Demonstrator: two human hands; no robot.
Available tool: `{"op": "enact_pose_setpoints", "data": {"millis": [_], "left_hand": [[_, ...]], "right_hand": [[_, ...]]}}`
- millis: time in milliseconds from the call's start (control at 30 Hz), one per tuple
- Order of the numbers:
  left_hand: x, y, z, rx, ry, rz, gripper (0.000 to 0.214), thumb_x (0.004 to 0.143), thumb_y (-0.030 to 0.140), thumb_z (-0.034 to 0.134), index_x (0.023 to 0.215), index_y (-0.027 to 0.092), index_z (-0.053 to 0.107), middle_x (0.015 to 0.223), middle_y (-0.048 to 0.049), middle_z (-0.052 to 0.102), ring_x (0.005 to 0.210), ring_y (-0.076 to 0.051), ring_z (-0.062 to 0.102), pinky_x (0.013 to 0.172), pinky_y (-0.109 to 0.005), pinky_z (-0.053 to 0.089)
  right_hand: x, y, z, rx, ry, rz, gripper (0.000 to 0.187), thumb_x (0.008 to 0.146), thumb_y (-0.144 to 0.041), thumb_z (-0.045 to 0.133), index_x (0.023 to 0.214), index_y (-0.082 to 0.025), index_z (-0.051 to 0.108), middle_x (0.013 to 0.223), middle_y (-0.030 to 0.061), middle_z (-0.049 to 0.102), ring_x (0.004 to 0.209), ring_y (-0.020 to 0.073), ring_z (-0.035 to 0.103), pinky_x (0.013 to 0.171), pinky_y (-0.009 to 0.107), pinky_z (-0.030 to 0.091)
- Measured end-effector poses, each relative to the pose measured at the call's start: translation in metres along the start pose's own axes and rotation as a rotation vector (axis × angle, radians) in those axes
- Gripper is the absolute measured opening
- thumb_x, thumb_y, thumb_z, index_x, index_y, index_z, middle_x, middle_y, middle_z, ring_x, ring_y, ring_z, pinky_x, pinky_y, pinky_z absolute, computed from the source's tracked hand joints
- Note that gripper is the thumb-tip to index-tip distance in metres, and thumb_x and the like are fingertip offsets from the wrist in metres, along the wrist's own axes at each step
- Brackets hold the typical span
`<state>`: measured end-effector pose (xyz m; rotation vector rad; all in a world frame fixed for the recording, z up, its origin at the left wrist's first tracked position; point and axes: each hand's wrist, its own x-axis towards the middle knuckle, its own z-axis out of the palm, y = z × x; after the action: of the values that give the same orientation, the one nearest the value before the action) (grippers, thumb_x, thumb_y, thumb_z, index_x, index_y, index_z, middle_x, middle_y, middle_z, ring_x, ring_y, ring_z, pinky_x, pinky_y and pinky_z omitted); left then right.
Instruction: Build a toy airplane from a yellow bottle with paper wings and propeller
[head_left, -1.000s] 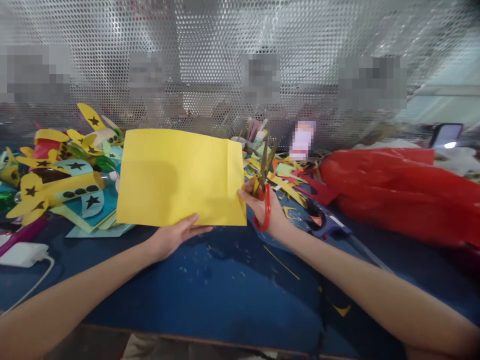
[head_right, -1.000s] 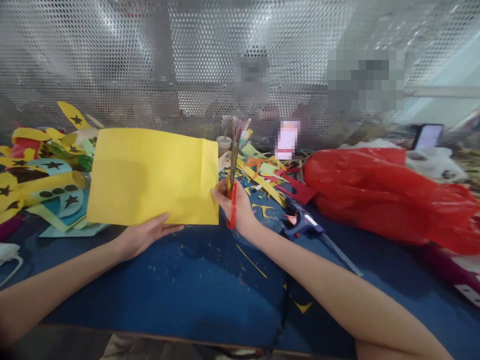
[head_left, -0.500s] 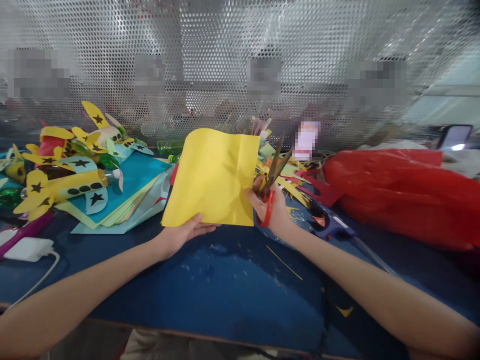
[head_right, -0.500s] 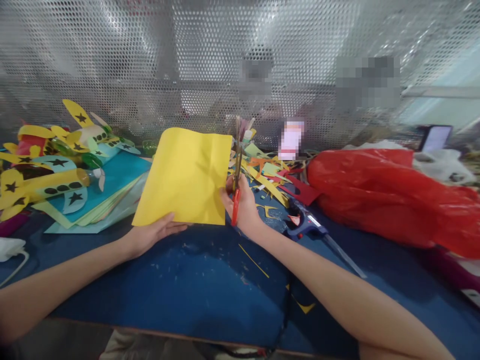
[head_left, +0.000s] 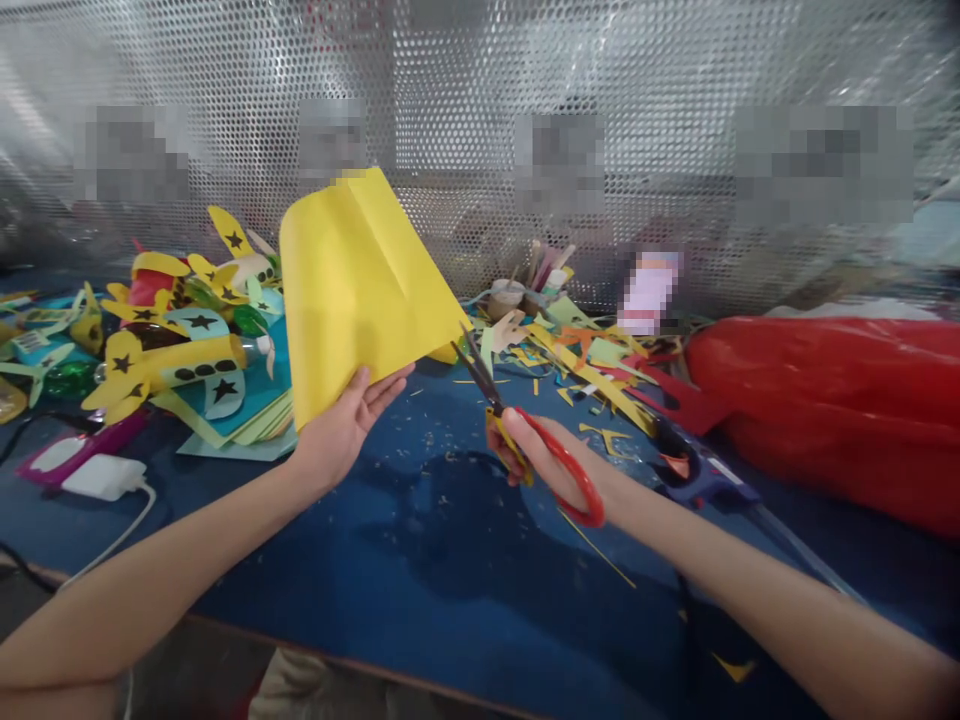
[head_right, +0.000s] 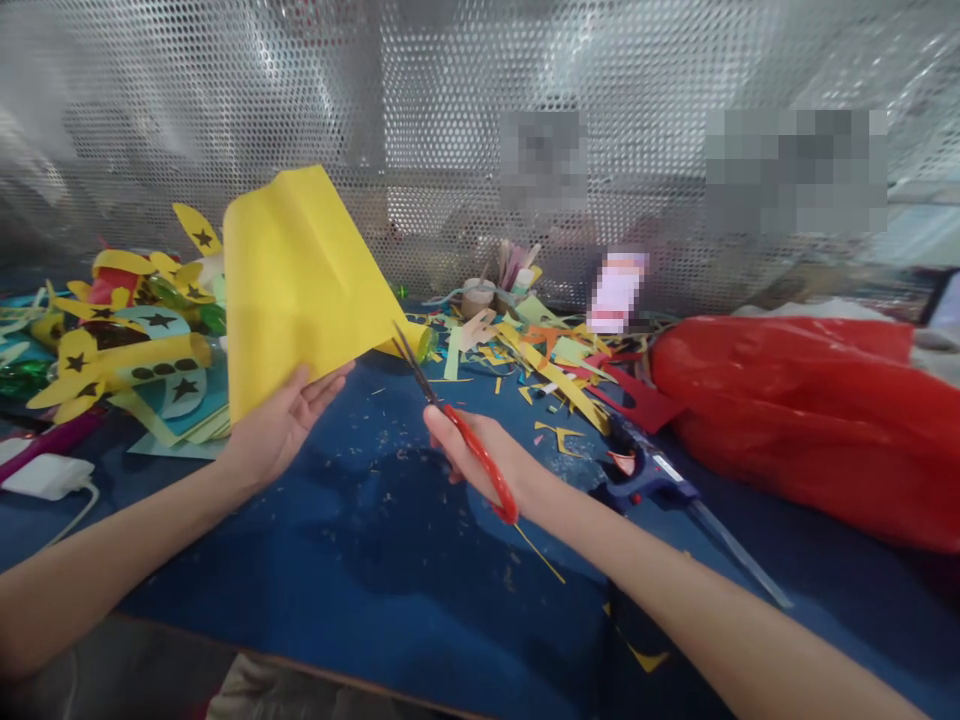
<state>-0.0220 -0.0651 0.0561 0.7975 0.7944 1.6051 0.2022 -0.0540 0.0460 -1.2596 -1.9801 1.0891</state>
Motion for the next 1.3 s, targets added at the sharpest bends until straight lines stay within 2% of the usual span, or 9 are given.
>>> {"op": "enact_pose_setpoints", "data": {"millis": [100, 233, 433, 667, 1000, 1300], "left_hand": [[-0.006, -0.005, 0.002, 0.003, 0.003, 0.014, 0.056, 0.096, 0.016, 0.043, 0.149, 0.025, 0.028, 0.127, -0.0066, 0.064, 0.116, -0.022, 0.061, 0.108, -0.035, 0.043], [-0.013, -0.018, 0.0, 0.077, -0.078, -0.044, 0.045, 0.099, 0.023, 0.04, 0.144, 0.021, 0.04, 0.118, -0.0065, 0.069, 0.122, -0.02, 0.057, 0.112, -0.034, 0.038], [-0.018, -0.032, -0.004, 0.135, -0.17, -0.061, 0.041, 0.099, 0.031, 0.039, 0.137, 0.02, 0.05, 0.119, -0.0053, 0.069, 0.12, -0.019, 0.058, 0.114, -0.033, 0.033], [-0.019, -0.032, -0.003, 0.16, -0.181, -0.087, 0.041, 0.099, 0.034, 0.039, 0.136, 0.02, 0.051, 0.12, -0.0051, 0.068, 0.119, -0.02, 0.059, 0.114, -0.034, 0.032], [-0.022, -0.033, -0.003, 0.156, -0.168, -0.085, 0.04, 0.097, 0.035, 0.044, 0.133, 0.021, 0.054, 0.122, -0.0051, 0.067, 0.131, -0.023, 0.048, 0.115, -0.037, 0.033], [-0.023, -0.034, -0.006, 0.227, -0.243, -0.069, 0.042, 0.097, 0.042, 0.04, 0.13, 0.021, 0.056, 0.129, -0.0035, 0.063, 0.134, -0.023, 0.044, 0.117, -0.038, 0.029]], "right_hand": [[-0.006, -0.009, -0.001, -0.134, -0.047, 0.025, 0.062, 0.083, -0.078, 0.025, 0.065, -0.022, 0.045, 0.056, 0.0, 0.049, 0.051, 0.015, 0.049, 0.05, 0.029, 0.044], [-0.007, -0.013, 0.001, -0.24, -0.022, -0.044, 0.063, 0.084, -0.077, 0.021, 0.063, -0.022, 0.042, 0.054, 0.0012, 0.049, 0.052, 0.0157, 0.048, 0.049, 0.028, 0.039], [-0.006, -0.012, 0.001, -0.216, -0.03, -0.039, 0.062, 0.086, -0.076, 0.019, 0.063, -0.023, 0.041, 0.055, 0.0011, 0.049, 0.053, 0.0161, 0.048, 0.05, 0.028, 0.039], [-0.007, -0.013, 0.003, -0.149, -0.042, -0.009, 0.062, 0.086, -0.076, 0.021, 0.063, -0.022, 0.043, 0.055, 0.0005, 0.049, 0.052, 0.0156, 0.049, 0.051, 0.029, 0.041], [-0.007, -0.012, 0.004, -0.125, -0.048, -0.011, 0.063, 0.085, -0.077, 0.021, 0.063, -0.023, 0.044, 0.055, 0.0006, 0.05, 0.054, 0.0163, 0.048, 0.052, 0.03, 0.042], [-0.007, -0.012, 0.006, -0.115, -0.045, -0.023, 0.064, 0.085, -0.077, 0.019, 0.062, -0.022, 0.04, 0.055, 0.0003, 0.047, 0.053, 0.015, 0.047, 0.053, 0.029, 0.041]]}}
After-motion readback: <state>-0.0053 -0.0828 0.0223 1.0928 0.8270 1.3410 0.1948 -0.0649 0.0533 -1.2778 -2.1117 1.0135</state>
